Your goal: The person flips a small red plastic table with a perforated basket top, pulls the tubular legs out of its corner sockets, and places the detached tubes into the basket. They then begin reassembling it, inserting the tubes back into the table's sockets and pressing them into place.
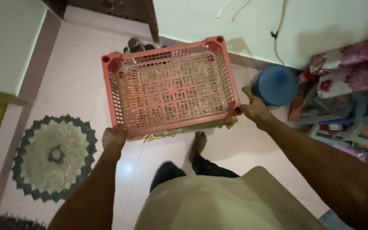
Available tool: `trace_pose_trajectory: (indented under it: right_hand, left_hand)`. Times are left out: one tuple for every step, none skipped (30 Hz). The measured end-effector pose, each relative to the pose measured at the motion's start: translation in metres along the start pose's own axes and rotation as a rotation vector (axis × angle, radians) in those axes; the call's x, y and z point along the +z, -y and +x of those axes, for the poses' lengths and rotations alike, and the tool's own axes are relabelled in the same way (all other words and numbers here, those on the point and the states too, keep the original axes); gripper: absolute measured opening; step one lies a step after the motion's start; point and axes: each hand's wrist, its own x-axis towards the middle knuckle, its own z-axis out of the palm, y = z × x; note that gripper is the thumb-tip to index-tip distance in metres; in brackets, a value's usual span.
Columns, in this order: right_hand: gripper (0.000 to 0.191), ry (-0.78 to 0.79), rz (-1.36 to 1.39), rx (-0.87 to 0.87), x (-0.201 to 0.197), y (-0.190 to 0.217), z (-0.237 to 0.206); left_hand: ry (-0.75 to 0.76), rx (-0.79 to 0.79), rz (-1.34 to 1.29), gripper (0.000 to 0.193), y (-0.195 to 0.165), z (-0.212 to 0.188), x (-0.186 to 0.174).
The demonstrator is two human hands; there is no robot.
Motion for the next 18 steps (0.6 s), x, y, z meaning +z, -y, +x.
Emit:
trace_pose_trajectory:
  right_hand:
    - [0.063, 0.032, -0.001, 0.037, 0.000, 0.003, 0.004]
    - [0.059, 0.062, -0.001, 0.074, 0.000, 0.006, 0.008]
    - [0.053, 0.123, 0.022, 0.133, 0.000, 0.009, 0.011]
    - [0.048, 0.178, 0.044, 0.191, 0.000, 0.011, 0.013]
    - [0.044, 0.234, 0.071, 0.246, 0.000, 0.013, 0.014]
    - [0.041, 0.233, -0.044, 0.215, 0.001, 0.014, 0.015]
    - [0.039, 0.228, -0.159, 0.185, 0.001, 0.013, 0.015]
    - [0.037, 0.226, -0.273, 0.159, 0.002, 0.012, 0.015]
    - [0.037, 0.241, -0.235, 0.153, 0.003, 0.010, 0.014]
    - [0.037, 0.255, -0.198, 0.150, 0.004, 0.008, 0.014]
    - [0.037, 0.270, -0.163, 0.147, 0.005, 0.004, 0.014]
    - [0.039, 0.253, -0.089, 0.202, 0.006, 0.000, 0.014]
    - [0.043, 0.232, -0.013, 0.251, 0.007, -0.003, 0.015]
    - [0.048, 0.208, 0.066, 0.295, 0.009, -0.006, 0.016]
    - [0.049, 0.204, 0.079, 0.238, 0.009, -0.009, 0.017]
    - [0.050, 0.199, 0.090, 0.180, 0.007, -0.011, 0.018]
    - [0.052, 0.189, 0.098, 0.120, 0.005, -0.012, 0.020]
    - [0.062, 0.168, 0.094, 0.077, 0.002, -0.013, 0.023]
  left_hand:
    - [0.014, -0.001, 0.001, 0.051, 0.003, 0.002, 0.002]
    - [-0.021, 0.005, 0.036, 0.051, 0.004, 0.004, 0.003]
    - [-0.051, 0.014, 0.070, 0.050, 0.005, 0.004, 0.003]
    - [-0.078, 0.026, 0.101, 0.050, 0.006, 0.005, 0.004]
    - [-0.038, -0.057, 0.055, 0.049, 0.006, 0.004, 0.004]
    - [0.001, -0.134, 0.010, 0.048, 0.007, 0.004, 0.003]
    - [0.043, -0.207, -0.034, 0.048, 0.007, 0.003, 0.002]
    - [-0.007, -0.188, -0.065, 0.049, 0.007, 0.003, 0.002]
    - [-0.052, -0.172, -0.092, 0.055, 0.007, 0.002, 0.001]
    - [-0.093, -0.158, -0.118, 0.065, 0.008, 0.002, 0.001]
    - [-0.018, -0.183, -0.110, 0.061, 0.008, 0.002, 0.001]
    - [0.053, -0.208, -0.105, 0.057, 0.009, 0.002, 0.001]
    - [0.119, -0.226, -0.103, 0.054, 0.009, 0.004, 0.001]
    - [0.097, -0.223, -0.085, 0.053, 0.009, 0.005, 0.001]
    - [0.074, -0.216, -0.068, 0.052, 0.009, 0.006, 0.000]
    - [0.051, -0.209, -0.055, 0.052, 0.007, 0.008, -0.001]
    - [0.031, -0.200, -0.042, 0.047, 0.005, 0.009, -0.005]
    - [0.012, -0.186, -0.034, 0.043, 0.001, 0.011, -0.009]
